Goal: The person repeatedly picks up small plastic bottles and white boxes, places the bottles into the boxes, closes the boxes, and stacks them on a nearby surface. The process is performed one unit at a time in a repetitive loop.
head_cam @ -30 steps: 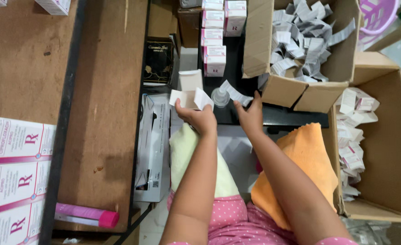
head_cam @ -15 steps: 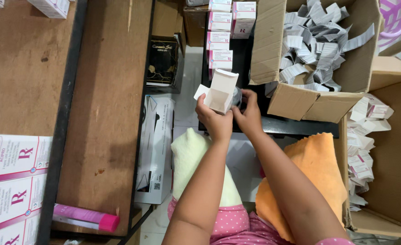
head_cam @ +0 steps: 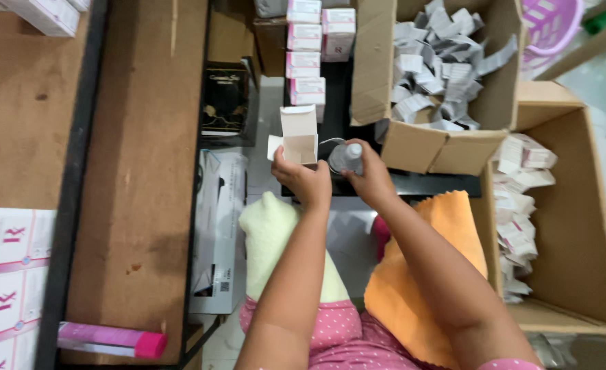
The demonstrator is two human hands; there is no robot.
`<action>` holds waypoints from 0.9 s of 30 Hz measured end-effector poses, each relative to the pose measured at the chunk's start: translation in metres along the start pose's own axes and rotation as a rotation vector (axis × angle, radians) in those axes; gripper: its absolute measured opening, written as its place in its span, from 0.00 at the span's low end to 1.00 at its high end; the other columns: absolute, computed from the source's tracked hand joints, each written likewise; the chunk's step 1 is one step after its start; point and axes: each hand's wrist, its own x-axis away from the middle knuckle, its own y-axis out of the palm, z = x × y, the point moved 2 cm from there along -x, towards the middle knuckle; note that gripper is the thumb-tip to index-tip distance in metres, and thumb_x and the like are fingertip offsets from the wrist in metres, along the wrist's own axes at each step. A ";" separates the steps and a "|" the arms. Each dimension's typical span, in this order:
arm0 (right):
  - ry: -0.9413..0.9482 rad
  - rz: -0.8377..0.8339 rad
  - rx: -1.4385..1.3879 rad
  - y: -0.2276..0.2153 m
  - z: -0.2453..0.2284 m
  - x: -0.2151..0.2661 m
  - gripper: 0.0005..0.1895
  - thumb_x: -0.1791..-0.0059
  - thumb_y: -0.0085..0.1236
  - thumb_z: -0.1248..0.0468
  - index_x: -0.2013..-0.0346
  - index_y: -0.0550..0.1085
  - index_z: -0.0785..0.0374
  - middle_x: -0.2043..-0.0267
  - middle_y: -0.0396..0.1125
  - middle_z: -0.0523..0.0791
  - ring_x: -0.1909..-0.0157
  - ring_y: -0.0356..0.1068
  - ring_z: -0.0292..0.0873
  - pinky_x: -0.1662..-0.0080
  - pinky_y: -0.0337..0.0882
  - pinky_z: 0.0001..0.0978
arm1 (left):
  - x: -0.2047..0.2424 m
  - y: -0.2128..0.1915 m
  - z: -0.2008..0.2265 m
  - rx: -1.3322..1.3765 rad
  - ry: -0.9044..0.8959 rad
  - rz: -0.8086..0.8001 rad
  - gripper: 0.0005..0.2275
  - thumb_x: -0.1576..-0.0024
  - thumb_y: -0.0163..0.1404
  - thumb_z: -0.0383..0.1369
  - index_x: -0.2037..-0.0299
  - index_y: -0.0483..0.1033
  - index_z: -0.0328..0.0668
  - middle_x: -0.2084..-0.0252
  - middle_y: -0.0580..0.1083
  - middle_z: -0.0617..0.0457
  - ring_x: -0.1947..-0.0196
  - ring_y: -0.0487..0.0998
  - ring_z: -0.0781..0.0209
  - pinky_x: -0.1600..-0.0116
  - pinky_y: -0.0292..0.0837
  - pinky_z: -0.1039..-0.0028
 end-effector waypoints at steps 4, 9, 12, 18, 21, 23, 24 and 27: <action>0.102 0.034 -0.166 -0.052 -0.028 0.043 0.32 0.55 0.63 0.75 0.38 0.65 0.56 0.46 0.68 0.46 0.47 0.70 0.42 0.49 0.71 0.31 | 0.012 -0.008 0.011 0.020 0.090 -0.072 0.41 0.59 0.59 0.25 0.31 0.52 0.40 0.36 0.54 0.30 0.35 0.58 0.28 0.31 0.56 0.48; 0.166 0.019 -0.387 -0.106 -0.055 0.096 0.33 0.52 0.61 0.75 0.35 0.62 0.55 0.42 0.63 0.41 0.44 0.65 0.36 0.49 0.69 0.30 | 0.024 -0.045 0.040 -0.125 0.203 -0.071 0.43 0.59 0.61 0.25 0.31 0.51 0.39 0.27 0.45 0.25 0.32 0.54 0.28 0.29 0.49 0.47; 0.066 -0.055 -0.480 -0.135 -0.061 0.135 0.34 0.53 0.61 0.76 0.35 0.61 0.58 0.38 0.61 0.41 0.37 0.63 0.37 0.42 0.68 0.33 | 0.039 -0.073 0.067 0.265 0.477 -0.003 0.39 0.44 0.59 0.30 0.26 0.44 0.38 0.23 0.40 0.25 0.24 0.50 0.31 0.24 0.57 0.56; 0.083 -0.187 -0.549 -0.161 -0.063 0.205 0.33 0.52 0.61 0.76 0.35 0.61 0.61 0.35 0.60 0.43 0.35 0.64 0.42 0.38 0.68 0.37 | 0.108 -0.096 0.109 0.807 0.408 -1.065 0.41 0.44 0.62 0.43 0.24 0.51 0.38 0.26 0.59 0.46 0.28 0.65 0.53 0.25 0.62 0.63; 0.027 -0.158 -0.631 -0.163 -0.063 0.217 0.34 0.51 0.59 0.74 0.32 0.58 0.59 0.35 0.62 0.46 0.33 0.64 0.43 0.37 0.68 0.37 | 0.149 -0.103 0.122 0.788 0.249 -1.368 0.39 0.46 0.65 0.39 0.27 0.58 0.39 0.31 0.66 0.46 0.32 0.68 0.57 0.29 0.64 0.65; 0.005 -0.083 -0.693 -0.161 -0.060 0.225 0.35 0.50 0.58 0.73 0.30 0.56 0.58 0.37 0.64 0.48 0.34 0.66 0.44 0.37 0.68 0.37 | 0.170 -0.105 0.127 0.750 0.147 -1.381 0.36 0.48 0.66 0.37 0.29 0.62 0.40 0.36 0.70 0.46 0.36 0.72 0.57 0.33 0.69 0.66; 0.002 -0.031 -0.717 -0.159 -0.057 0.229 0.36 0.50 0.58 0.73 0.30 0.55 0.57 0.37 0.65 0.49 0.35 0.67 0.44 0.38 0.69 0.36 | 0.178 -0.104 0.127 0.774 0.059 -1.376 0.36 0.48 0.66 0.36 0.30 0.62 0.41 0.38 0.71 0.47 0.39 0.73 0.58 0.36 0.72 0.67; 0.049 0.218 -0.556 -0.163 -0.043 0.247 0.32 0.51 0.60 0.71 0.34 0.59 0.60 0.40 0.66 0.48 0.45 0.70 0.41 0.45 0.72 0.33 | 0.189 -0.099 0.127 0.723 0.119 -1.258 0.34 0.48 0.66 0.34 0.32 0.63 0.41 0.40 0.72 0.47 0.40 0.74 0.59 0.38 0.73 0.68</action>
